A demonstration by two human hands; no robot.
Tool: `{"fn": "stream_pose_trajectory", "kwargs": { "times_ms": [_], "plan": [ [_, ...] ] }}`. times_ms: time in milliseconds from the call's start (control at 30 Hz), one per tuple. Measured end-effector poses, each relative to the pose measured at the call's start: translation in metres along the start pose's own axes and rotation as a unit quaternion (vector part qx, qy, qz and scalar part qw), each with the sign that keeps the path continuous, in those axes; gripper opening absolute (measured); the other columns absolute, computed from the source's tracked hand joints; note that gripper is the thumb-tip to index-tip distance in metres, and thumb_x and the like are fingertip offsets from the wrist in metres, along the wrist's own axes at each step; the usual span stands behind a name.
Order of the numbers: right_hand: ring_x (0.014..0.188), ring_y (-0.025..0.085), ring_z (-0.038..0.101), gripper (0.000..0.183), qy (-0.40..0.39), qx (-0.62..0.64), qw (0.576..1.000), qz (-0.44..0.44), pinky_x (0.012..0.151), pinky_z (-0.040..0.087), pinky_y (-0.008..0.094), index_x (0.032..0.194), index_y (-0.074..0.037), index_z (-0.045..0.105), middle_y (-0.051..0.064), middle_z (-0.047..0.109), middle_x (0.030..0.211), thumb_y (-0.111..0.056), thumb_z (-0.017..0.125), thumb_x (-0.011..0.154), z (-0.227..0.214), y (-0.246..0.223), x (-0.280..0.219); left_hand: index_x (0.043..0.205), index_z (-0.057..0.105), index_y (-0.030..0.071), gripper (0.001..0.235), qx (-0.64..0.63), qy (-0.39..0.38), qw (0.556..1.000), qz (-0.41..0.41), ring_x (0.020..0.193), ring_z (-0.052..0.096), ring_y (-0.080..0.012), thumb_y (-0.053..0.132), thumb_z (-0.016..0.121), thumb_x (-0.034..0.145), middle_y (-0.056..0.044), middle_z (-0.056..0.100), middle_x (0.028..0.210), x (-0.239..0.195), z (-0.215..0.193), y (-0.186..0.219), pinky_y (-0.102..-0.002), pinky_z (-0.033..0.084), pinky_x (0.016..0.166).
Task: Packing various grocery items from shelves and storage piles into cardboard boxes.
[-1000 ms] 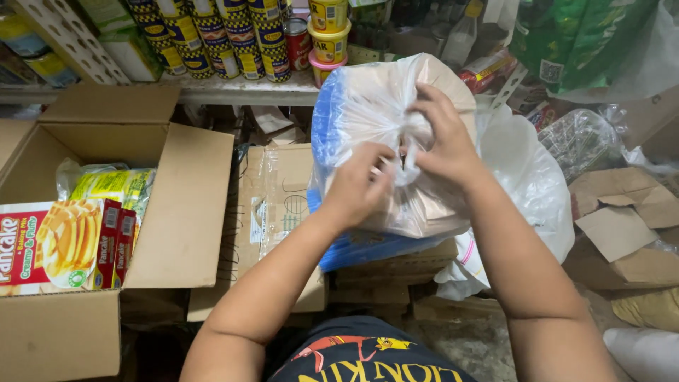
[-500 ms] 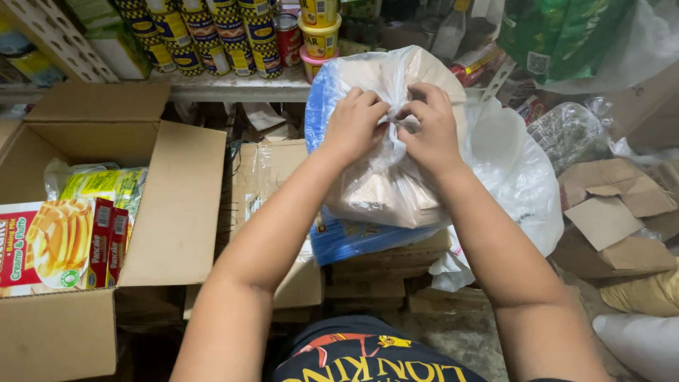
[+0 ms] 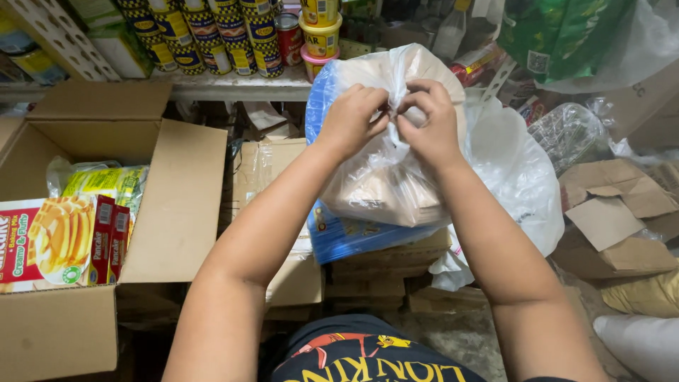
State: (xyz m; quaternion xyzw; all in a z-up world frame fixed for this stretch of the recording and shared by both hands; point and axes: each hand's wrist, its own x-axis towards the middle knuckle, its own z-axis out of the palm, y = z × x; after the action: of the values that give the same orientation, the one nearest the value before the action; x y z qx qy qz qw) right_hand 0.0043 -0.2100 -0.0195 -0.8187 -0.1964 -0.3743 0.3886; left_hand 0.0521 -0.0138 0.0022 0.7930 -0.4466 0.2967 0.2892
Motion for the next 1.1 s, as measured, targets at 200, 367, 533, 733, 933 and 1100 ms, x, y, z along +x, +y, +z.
{"fn": "stream_pose_trajectory", "kwargs": {
  "times_ms": [200,367,533,733,933,1100],
  "plan": [
    [0.121,0.033,0.064,0.019,-0.001,0.043,0.999,0.024,0.105,0.05,0.039,0.093,-0.003,0.069,0.017,0.063,0.132,-0.004,0.079,0.077,-0.001,-0.011,0.003,0.1,0.063,0.009,0.022,-0.021,0.01,1.0,-0.002,0.089,0.062,-0.0325,0.017,0.077,0.084,-0.007,0.068,0.09,0.001,-0.003,0.0,-0.045,0.051,0.079],
    [0.117,0.035,0.064,0.019,0.033,-0.025,0.999,-0.019,0.101,0.052,0.04,0.092,-0.002,0.067,0.016,0.065,0.125,-0.003,0.078,0.076,0.005,-0.013,0.001,0.096,0.064,0.01,0.018,0.0,0.004,1.0,0.002,0.088,0.064,-0.0315,0.018,0.076,0.085,-0.007,0.069,0.089,0.005,-0.005,0.006,-0.045,0.052,0.078],
    [0.114,0.035,0.064,0.017,0.038,-0.025,0.998,-0.038,0.098,0.053,0.041,0.092,-0.001,0.066,0.017,0.063,0.12,-0.001,0.074,0.077,0.003,-0.017,0.001,0.096,0.069,0.01,0.019,-0.066,0.025,0.986,-0.15,0.082,0.069,-0.0317,0.022,0.075,0.083,-0.01,0.072,0.084,0.003,0.023,-0.01,-0.044,0.053,0.073],
    [0.112,0.035,0.063,0.021,0.015,-0.01,0.998,-0.067,0.096,0.052,0.042,0.096,-0.001,0.062,0.017,0.063,0.119,0.002,0.073,0.078,-0.002,-0.023,0.002,0.1,0.067,0.008,0.019,-0.19,0.043,0.941,-0.278,0.08,0.075,-0.0245,0.024,0.068,0.09,-0.009,0.075,0.087,0.002,0.049,-0.036,-0.037,0.058,0.075],
    [0.104,0.035,0.061,0.037,0.003,-0.04,0.998,-0.048,0.092,0.049,0.043,0.109,-0.002,0.06,0.015,0.065,0.108,-0.002,0.08,0.078,0.003,-0.017,0.0,0.096,0.069,0.01,0.024,-0.142,-0.007,0.952,-0.271,0.077,0.073,-0.0245,0.03,0.074,0.085,-0.009,0.074,0.083,0.011,0.027,-0.018,-0.037,0.056,0.07],
    [0.102,0.032,0.063,0.038,0.01,-0.021,1.0,-0.016,0.091,0.051,0.041,0.112,-0.003,0.06,0.014,0.065,0.107,-0.002,0.079,0.08,0.005,-0.017,-0.001,0.089,0.077,0.015,0.028,-0.068,-0.006,0.959,-0.274,0.076,0.073,-0.029,0.042,0.076,0.081,-0.009,0.074,0.078,0.011,0.033,-0.024,-0.041,0.055,0.069]
  ]
}}
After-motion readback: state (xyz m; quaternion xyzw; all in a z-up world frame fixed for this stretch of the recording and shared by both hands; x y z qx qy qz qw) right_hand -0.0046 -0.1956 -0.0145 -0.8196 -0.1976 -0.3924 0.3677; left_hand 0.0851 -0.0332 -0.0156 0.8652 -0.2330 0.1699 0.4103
